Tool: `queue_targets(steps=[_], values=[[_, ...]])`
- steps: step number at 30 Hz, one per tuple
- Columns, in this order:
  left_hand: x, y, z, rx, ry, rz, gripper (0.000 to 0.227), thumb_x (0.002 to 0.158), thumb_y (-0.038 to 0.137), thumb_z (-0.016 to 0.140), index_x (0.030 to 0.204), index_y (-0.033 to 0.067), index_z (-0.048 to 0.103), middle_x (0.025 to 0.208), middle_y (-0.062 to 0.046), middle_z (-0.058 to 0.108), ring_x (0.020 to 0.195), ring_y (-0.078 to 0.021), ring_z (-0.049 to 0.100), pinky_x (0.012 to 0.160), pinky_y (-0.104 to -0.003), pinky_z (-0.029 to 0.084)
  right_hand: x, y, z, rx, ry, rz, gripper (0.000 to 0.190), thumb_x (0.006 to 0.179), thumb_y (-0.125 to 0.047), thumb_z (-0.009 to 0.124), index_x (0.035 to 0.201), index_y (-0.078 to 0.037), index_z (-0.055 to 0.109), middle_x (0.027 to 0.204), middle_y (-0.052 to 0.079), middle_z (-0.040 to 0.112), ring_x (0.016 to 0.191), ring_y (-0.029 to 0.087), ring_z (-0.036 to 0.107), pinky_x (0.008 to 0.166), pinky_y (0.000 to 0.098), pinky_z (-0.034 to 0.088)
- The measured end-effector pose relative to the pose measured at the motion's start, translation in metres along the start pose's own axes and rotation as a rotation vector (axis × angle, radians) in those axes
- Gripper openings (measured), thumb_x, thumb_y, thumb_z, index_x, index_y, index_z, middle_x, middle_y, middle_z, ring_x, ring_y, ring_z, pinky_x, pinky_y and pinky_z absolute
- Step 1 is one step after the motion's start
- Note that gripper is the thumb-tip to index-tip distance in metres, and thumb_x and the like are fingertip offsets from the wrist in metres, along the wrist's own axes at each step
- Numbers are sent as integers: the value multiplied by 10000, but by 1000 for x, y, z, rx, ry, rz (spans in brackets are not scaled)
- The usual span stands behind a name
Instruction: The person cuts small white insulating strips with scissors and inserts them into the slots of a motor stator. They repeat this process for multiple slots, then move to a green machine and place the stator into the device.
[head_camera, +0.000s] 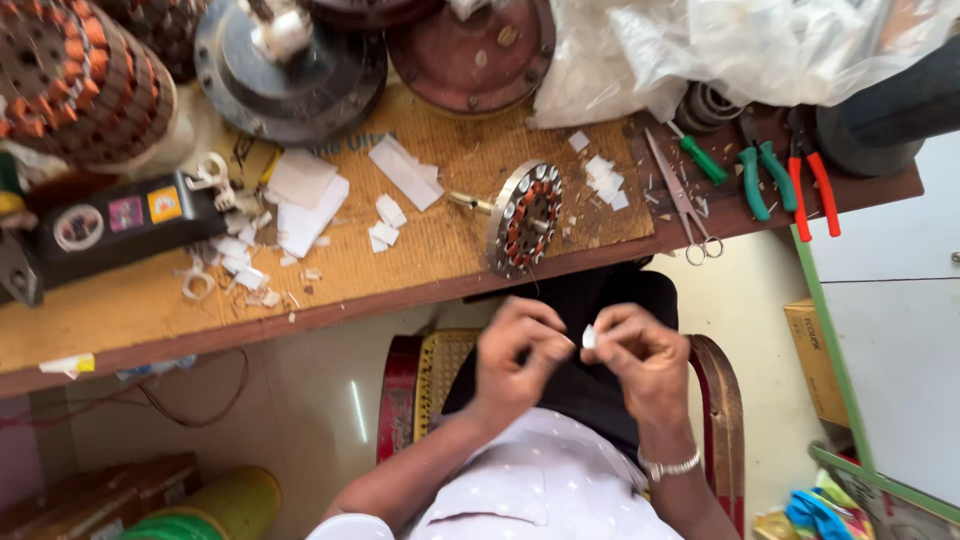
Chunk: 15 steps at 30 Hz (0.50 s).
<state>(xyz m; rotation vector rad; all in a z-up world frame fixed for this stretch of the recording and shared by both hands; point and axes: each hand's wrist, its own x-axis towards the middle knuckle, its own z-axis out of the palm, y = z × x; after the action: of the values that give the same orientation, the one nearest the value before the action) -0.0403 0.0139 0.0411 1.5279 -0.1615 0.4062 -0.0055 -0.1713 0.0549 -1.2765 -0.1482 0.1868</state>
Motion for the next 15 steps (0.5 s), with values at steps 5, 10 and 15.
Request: queue_targets(steps=[5,10,15], values=[[24,9,-28,191,319,-90,233,967,37,711,1179,81,626,1166,-75,578,927,-146,613,846,-276,535,43,-41,37,-800,-45,-381,77,879,-27,797,913,5,736,1019,116,744,855,153,723,709,263,592],[48,0,-25,137,341,-133,571,906,-15,718,1437,67,525,1318,-104,506,1117,-195,596,967,-334,565,88,-44,78,-900,-215,-456,79,867,35,782,908,30,714,1004,125,752,895,194,755,749,291,617],[52,-5,-11,167,294,-128,626,875,-4,754,1449,76,516,1249,-90,532,1059,-176,622,902,-294,588,108,-40,84,-767,-193,-290,52,904,59,722,949,59,697,1085,124,722,896,122,744,762,248,655]])
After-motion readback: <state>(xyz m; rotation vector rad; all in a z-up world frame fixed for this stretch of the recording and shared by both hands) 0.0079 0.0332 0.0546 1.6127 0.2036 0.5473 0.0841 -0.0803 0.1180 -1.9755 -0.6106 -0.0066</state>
